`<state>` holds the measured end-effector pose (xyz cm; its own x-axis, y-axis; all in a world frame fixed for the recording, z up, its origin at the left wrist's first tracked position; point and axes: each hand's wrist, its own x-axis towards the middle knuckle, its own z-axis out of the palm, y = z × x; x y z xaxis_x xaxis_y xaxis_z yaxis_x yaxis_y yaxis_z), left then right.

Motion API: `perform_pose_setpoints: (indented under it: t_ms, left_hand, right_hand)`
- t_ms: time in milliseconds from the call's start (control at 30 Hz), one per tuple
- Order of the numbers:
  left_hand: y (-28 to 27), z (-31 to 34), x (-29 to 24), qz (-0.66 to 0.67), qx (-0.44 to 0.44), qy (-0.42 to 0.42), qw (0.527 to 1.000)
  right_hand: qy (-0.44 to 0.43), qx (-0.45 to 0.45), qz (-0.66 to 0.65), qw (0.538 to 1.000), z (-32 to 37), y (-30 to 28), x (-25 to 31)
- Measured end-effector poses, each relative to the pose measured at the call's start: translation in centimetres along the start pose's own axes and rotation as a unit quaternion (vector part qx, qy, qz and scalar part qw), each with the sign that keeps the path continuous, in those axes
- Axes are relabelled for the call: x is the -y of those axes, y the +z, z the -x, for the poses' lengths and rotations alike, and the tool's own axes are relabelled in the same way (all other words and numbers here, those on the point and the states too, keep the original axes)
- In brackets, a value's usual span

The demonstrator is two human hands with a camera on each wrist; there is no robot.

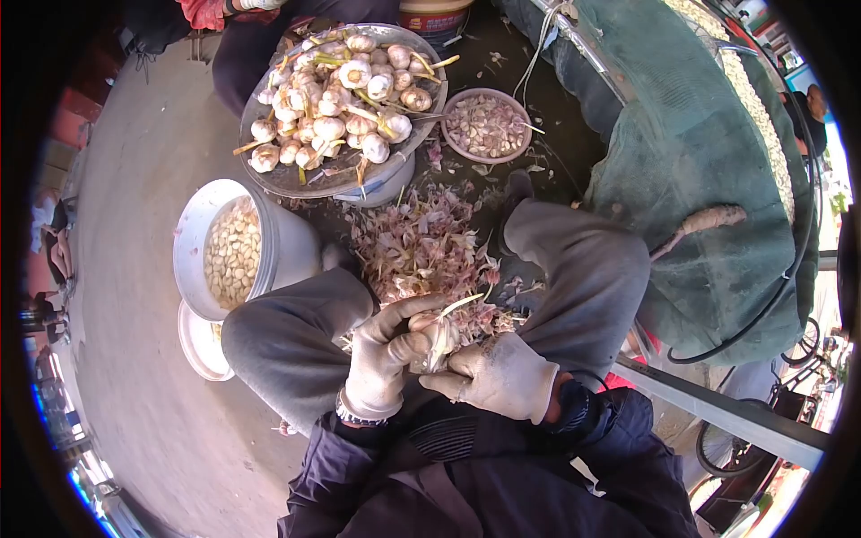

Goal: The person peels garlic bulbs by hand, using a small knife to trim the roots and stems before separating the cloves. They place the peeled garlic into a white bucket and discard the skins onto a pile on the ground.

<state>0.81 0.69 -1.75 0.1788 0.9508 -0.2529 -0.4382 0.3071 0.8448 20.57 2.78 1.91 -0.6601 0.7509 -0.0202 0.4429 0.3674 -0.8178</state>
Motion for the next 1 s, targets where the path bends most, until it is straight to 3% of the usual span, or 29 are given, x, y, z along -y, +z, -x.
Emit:
perform_pose_setpoints:
  t_ms: [67, 167, 233, 300, 367, 433, 467, 500, 567, 600, 633, 667, 700, 767, 867, 1000]
  left_hand:
    - [0.0, -0.4, -0.2, 0.034, -0.02, 0.004, 0.999]
    - [-0.3, -1.3, -1.1, 0.063, -0.077, 0.039, 0.994]
    - [-0.8, -1.7, -1.9, 0.038, -0.035, 0.061, 0.997]
    - [-0.6, -1.6, -2.2, 0.023, -0.029, 0.073, 0.997]
    - [-0.3, -1.2, -2.8, 0.018, -0.026, 0.055, 0.998]
    - [-0.2, -0.7, -2.4, 0.007, -0.011, 0.068, 0.998]
    - [-0.4, -0.6, -2.4, -0.021, -0.013, 0.07, 0.997]
    - [-0.2, -0.4, -2.7, -0.019, -0.014, 0.071, 0.997]
    - [0.4, -0.2, -3.6, -0.032, -0.025, 0.046, 0.998]
    - [0.3, -0.1, -3.6, -0.033, -0.025, 0.046, 0.998]
    - [0.3, -0.1, -3.7, -0.087, -0.044, 0.037, 0.995]
    - [0.4, -0.2, -3.7, -0.14, -0.061, 0.028, 0.988]
    - [0.3, -0.2, -3.6, -0.139, -0.058, 0.028, 0.988]
    - [0.1, -0.1, -3.5, -0.295, -0.054, 0.056, 0.952]
    - [0.3, -0.1, -3.6, -0.383, -0.036, 0.13, 0.914]
    - [0.4, 0.0, -3.4, -0.394, -0.028, 0.159, 0.905]
  right_hand:
    - [0.076, 0.192, 0.063, 0.976, -0.6, -0.9, 0.9]
    - [0.057, 0.33, 0.06, 0.94, -0.9, 1.0, 1.7]
    - [0.06, 0.314, 0.049, 0.946, -0.7, 1.4, 0.4]
    - [0.007, 0.213, 0.041, 0.976, -0.2, 0.9, -1.0]
    - [0.003, 0.209, 0.076, 0.975, 0.3, 0.7, -1.2]
    - [0.081, 0.225, 0.113, 0.964, 1.8, 1.2, -2.4]
    - [-0.012, 0.21, 0.12, 0.97, 2.6, 1.4, -3.9]
    - [-0.012, 0.212, 0.121, 0.97, 2.7, 0.8, -3.7]
    - [0.08, 0.157, -0.016, 0.984, 2.3, -0.3, -2.9]
    - [0.0, 0.08, 0.021, 0.997, 2.6, -0.2, -3.1]
    - [0.0, 0.079, 0.021, 0.997, 1.8, -1.3, -1.6]
    - [0.135, 0.086, -0.107, 0.981, 0.9, -2.9, 0.5]
    - [0.265, 0.089, -0.23, 0.932, 0.3, -3.9, 1.8]
    - [0.263, 0.066, -0.261, 0.926, 0.6, -3.6, 1.6]
    - [0.248, 0.051, -0.289, 0.923, -0.2, -3.8, 2.5]
    - [0.285, 0.038, -0.28, 0.916, -0.7, -4.0, 2.8]
